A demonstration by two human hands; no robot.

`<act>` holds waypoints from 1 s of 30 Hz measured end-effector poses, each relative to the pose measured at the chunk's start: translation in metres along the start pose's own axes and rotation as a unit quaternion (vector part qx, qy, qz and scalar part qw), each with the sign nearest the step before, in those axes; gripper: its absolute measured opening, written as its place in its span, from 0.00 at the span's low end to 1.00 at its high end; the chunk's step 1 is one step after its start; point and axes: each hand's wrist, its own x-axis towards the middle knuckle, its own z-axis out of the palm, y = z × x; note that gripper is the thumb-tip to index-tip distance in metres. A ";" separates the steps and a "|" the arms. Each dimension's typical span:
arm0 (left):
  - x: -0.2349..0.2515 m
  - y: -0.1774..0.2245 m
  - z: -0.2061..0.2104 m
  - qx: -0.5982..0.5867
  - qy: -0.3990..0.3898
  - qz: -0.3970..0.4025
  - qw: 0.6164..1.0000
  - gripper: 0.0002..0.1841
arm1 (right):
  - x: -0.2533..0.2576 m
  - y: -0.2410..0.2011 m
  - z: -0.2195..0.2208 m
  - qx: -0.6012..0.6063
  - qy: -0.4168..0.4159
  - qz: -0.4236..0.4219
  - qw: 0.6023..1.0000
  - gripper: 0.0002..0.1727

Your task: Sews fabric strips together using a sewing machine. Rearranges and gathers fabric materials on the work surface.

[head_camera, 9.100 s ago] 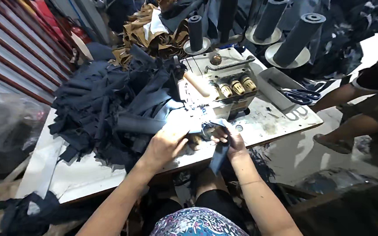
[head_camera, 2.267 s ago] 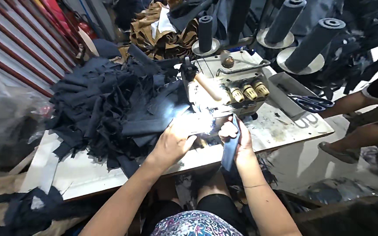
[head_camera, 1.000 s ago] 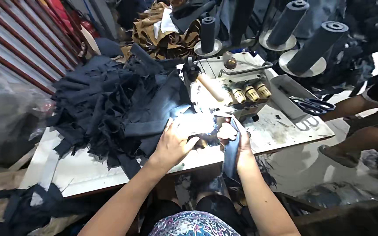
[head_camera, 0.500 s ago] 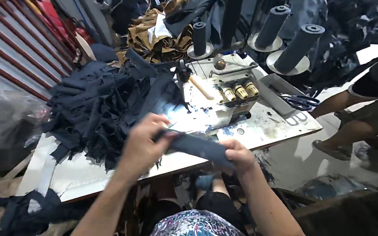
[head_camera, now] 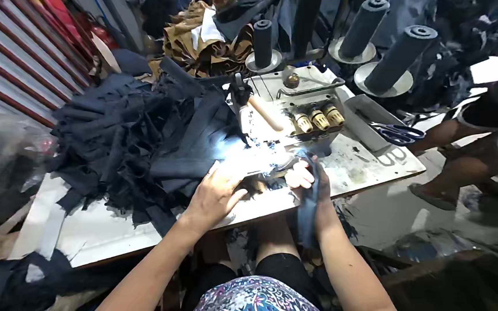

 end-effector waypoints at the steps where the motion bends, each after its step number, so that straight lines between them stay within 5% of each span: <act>1: 0.001 0.001 -0.001 0.010 -0.006 -0.010 1.000 0.23 | 0.001 -0.001 -0.002 -0.003 0.003 -0.012 1.000 0.20; 10: 0.016 0.018 -0.003 0.022 -0.021 -0.042 0.999 0.24 | 0.006 -0.009 -0.023 0.050 0.012 -0.049 0.997 0.13; 16: 0.028 0.009 -0.004 0.008 -0.031 -0.042 0.999 0.24 | 0.007 -0.015 -0.028 0.033 -0.019 0.004 0.999 0.13; 20: 0.042 -0.008 -0.014 -0.032 -0.057 -0.023 0.998 0.25 | -0.001 -0.021 -0.004 -0.203 0.014 0.057 0.977 0.14; 24: 0.040 0.015 -0.031 -0.144 -0.017 -0.125 0.982 0.36 | -0.011 -0.017 0.068 -0.451 0.079 0.101 0.883 0.09; 28: 0.039 0.064 -0.045 -0.237 -0.022 -0.165 0.957 0.49 | -0.008 -0.004 0.094 -0.542 -0.045 0.108 0.832 0.19; 30: 0.038 0.065 -0.044 -0.238 -0.037 -0.150 0.959 0.37 | -0.001 0.001 0.095 -0.556 -0.094 0.099 0.820 0.23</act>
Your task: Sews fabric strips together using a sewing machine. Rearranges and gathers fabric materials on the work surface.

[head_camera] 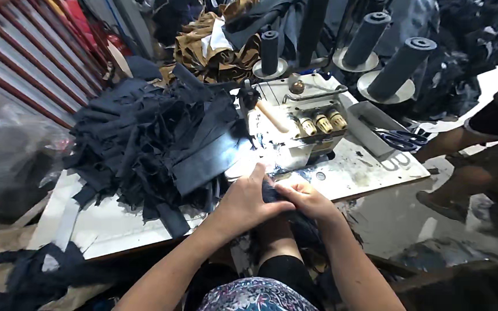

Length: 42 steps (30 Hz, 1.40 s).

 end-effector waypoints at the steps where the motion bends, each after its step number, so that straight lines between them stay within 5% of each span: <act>1: 0.000 -0.006 -0.002 0.002 0.008 0.014 1.000 0.24 | 0.002 0.000 -0.001 -0.011 -0.012 -0.006 1.000 0.24; 3: -0.003 -0.019 -0.015 0.021 0.044 0.037 0.998 0.10 | 0.001 0.005 -0.007 -0.007 -0.035 -0.017 0.999 0.17; 6: -0.011 -0.036 -0.052 0.054 0.096 0.019 0.994 0.12 | -0.003 0.008 -0.018 0.008 -0.020 -0.002 1.000 0.05; 13: -0.060 -0.091 -0.101 0.225 0.086 -0.042 0.970 0.25 | 0.012 0.021 -0.022 -0.096 0.062 0.001 0.993 0.10; 17: -0.077 -0.106 -0.125 0.351 0.075 -0.132 0.924 0.12 | 0.018 0.020 -0.011 -0.175 0.097 -0.024 0.980 0.07; 20: -0.058 -0.077 -0.108 0.353 0.127 -0.060 0.925 0.16 | 0.029 0.016 0.004 -0.245 0.144 -0.066 0.957 0.06; 25: -0.018 -0.052 0.011 0.213 0.120 0.171 0.954 0.20 | 0.044 0.007 0.015 -0.353 0.198 -0.069 0.912 0.09; 27: -0.011 -0.070 0.033 0.222 0.104 0.174 0.954 0.21 | 0.040 0.011 0.008 -0.387 0.222 -0.053 0.894 0.11; 33: -0.009 -0.090 0.012 0.257 0.051 0.141 0.955 0.24 | 0.015 0.026 -0.010 -0.426 0.300 -0.055 0.852 0.11; 35: -0.006 -0.084 0.009 0.261 0.037 0.141 0.954 0.25 | 0.015 0.028 -0.002 -0.425 0.290 -0.082 0.853 0.08; 42: -0.008 -0.071 0.004 0.292 0.028 0.093 0.951 0.26 | 0.015 0.034 0.010 -0.431 0.231 -0.063 0.870 0.22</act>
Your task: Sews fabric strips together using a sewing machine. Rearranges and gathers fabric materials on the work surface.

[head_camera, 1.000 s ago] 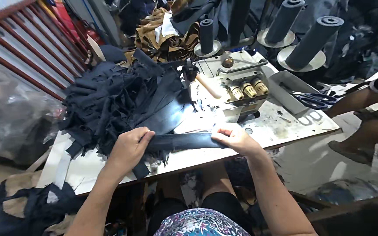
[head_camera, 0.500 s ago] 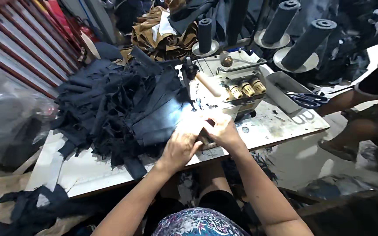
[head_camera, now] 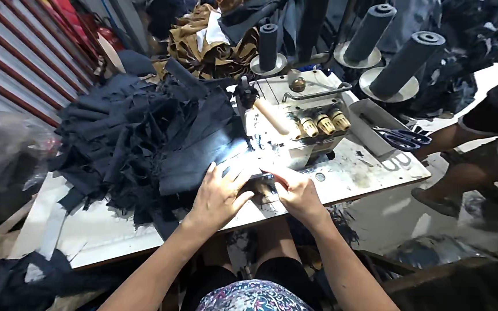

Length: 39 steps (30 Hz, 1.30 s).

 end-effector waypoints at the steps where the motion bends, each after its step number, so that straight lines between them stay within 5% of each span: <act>1: 0.000 0.001 0.000 -0.003 0.002 0.002 1.000 0.26 | 0.000 -0.001 0.000 -0.002 0.000 -0.001 1.000 0.21; 13: 0.030 -0.013 0.003 -0.100 -0.011 0.039 0.994 0.22 | 0.004 0.002 0.004 0.003 0.025 0.011 1.000 0.18; 18: 0.049 -0.045 0.003 -0.027 -0.017 0.140 0.990 0.18 | -0.013 -0.005 0.008 0.065 0.052 0.011 0.996 0.15; 20: 0.050 -0.049 -0.005 -0.024 -0.032 0.084 0.996 0.20 | -0.022 -0.010 0.013 0.110 0.012 0.021 0.994 0.15; 25: 0.022 -0.031 -0.031 -0.077 -0.009 -0.203 0.976 0.17 | -0.030 -0.017 0.028 0.228 -0.081 0.035 0.970 0.13; 31: -0.040 0.044 -0.044 -0.148 -0.027 -0.162 0.975 0.13 | -0.009 -0.037 0.039 0.456 -0.128 0.199 0.858 0.15; 34: -0.045 0.069 -0.027 -0.196 -0.020 -0.100 0.975 0.09 | -0.012 -0.035 0.041 0.534 -0.041 0.281 0.797 0.14; 39: -0.023 0.035 -0.018 -0.078 0.065 -0.077 0.992 0.19 | 0.002 0.002 0.013 0.570 0.103 0.363 0.729 0.19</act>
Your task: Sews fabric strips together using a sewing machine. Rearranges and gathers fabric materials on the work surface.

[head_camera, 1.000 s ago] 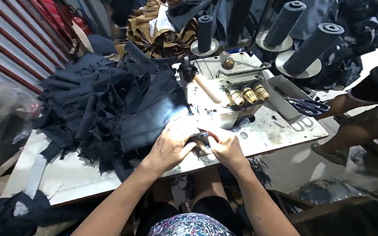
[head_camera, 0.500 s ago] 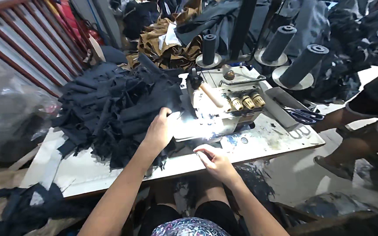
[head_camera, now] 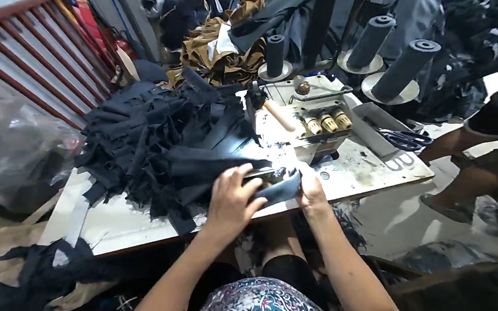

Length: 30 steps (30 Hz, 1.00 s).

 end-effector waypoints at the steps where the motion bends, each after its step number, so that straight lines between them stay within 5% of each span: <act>1: 0.004 -0.009 0.001 0.011 0.009 -0.010 1.000 0.23 | 0.007 -0.005 -0.001 -0.006 0.001 0.002 1.000 0.19; 6: 0.015 -0.044 -0.009 0.027 0.077 -0.055 0.995 0.37 | 0.017 -0.008 0.000 -0.069 -0.024 -0.024 0.997 0.18; 9: 0.026 -0.067 -0.019 0.040 0.023 -0.100 0.994 0.47 | -0.011 -0.002 0.011 -0.089 -0.071 -0.065 0.991 0.16; 13: 0.048 -0.096 -0.028 -0.061 -0.107 -0.195 0.973 0.27 | -0.044 0.008 0.035 -0.056 -0.176 -0.083 0.979 0.14; 17: 0.076 -0.113 -0.048 -0.109 -0.054 -0.244 0.962 0.18 | -0.047 0.022 0.093 -0.021 -0.157 -0.140 0.977 0.13; 22: 0.138 -0.149 -0.091 -0.040 0.013 -0.261 0.964 0.22 | 0.008 0.057 0.176 -0.284 -0.135 -0.306 0.898 0.44; 25: 0.141 -0.182 -0.085 0.064 -0.082 -0.216 0.971 0.31 | 0.043 0.075 0.202 -0.350 -0.056 -0.356 0.865 0.49; 28: 0.106 -0.210 -0.066 0.079 -0.207 -0.239 0.945 0.29 | 0.067 0.079 0.216 -0.392 -0.029 -0.365 0.844 0.46; 30: 0.084 -0.219 -0.059 0.081 -0.253 -0.257 0.929 0.28 | 0.080 0.089 0.219 -0.466 -0.035 -0.386 0.795 0.47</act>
